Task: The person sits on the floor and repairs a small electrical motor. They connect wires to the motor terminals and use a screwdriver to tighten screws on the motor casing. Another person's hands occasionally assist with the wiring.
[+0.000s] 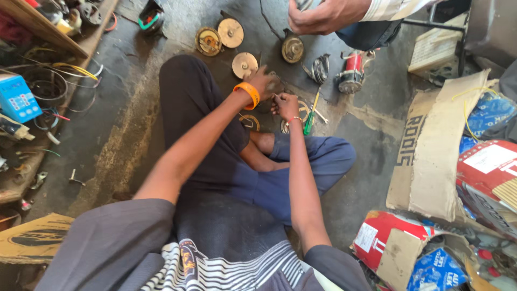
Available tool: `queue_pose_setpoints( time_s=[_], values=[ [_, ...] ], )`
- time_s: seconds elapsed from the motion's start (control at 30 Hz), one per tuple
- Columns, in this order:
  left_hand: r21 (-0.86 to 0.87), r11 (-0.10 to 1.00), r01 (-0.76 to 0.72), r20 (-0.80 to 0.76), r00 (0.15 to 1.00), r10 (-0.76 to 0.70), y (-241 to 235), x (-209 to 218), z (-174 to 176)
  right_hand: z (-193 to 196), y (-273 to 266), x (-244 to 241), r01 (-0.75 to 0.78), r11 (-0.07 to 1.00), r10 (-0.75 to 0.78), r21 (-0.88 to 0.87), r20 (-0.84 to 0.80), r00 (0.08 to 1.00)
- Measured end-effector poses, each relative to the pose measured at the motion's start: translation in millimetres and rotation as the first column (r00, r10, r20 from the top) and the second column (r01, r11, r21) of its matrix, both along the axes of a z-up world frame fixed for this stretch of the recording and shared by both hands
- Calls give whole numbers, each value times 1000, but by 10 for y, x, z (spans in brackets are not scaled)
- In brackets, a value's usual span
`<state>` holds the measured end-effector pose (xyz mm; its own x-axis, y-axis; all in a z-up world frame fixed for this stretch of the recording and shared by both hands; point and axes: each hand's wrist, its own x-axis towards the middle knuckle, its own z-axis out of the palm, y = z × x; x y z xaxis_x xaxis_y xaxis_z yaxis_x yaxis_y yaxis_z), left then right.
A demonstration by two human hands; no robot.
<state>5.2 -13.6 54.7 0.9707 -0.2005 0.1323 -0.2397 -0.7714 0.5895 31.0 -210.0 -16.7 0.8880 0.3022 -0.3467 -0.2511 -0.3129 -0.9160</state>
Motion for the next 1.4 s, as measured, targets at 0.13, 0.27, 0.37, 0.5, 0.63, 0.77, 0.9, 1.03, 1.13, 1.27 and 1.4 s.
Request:
queue_pose_setpoints(
  time_s=[0.13,0.27,0.37,0.5,0.63,0.77,0.9,1.03,1.13,1.27,1.4],
  values=[
    [-177,902,394,189,913,-362,-189,256,575,-63,11,26,-3,996,14,84,-129,992],
    [-188,777,600,171,799,-576,-499,695,1329,-26,-26,30,-45,998,47,40,-50,998],
    [-35,822,569,25,822,-569,-688,838,1632,14,-31,-22,-36,997,39,62,-54,998],
    [9,880,475,171,866,-470,-751,1070,1720,41,14,-39,-19,998,22,53,-56,998],
    [-21,924,381,132,917,-375,-703,1191,1451,51,9,-61,-5,999,7,34,-32,999],
    [34,916,400,38,915,-401,-323,867,857,75,13,-47,-6,1000,6,-16,0,1000],
    [257,927,271,-223,951,-216,206,290,163,22,13,-46,-17,999,17,30,-7,1000],
    [34,997,74,-127,989,-69,377,-70,-242,2,23,-13,5,996,2,89,-77,997],
    [-137,989,58,-11,998,-60,352,-127,-387,28,-19,19,-19,999,21,32,-55,998],
    [-194,975,113,111,989,-93,373,-87,-491,33,11,11,-24,996,33,87,-103,994],
    [-255,953,161,83,986,-145,367,-55,-558,39,-6,-35,-20,996,26,91,-62,998]
  ],
)
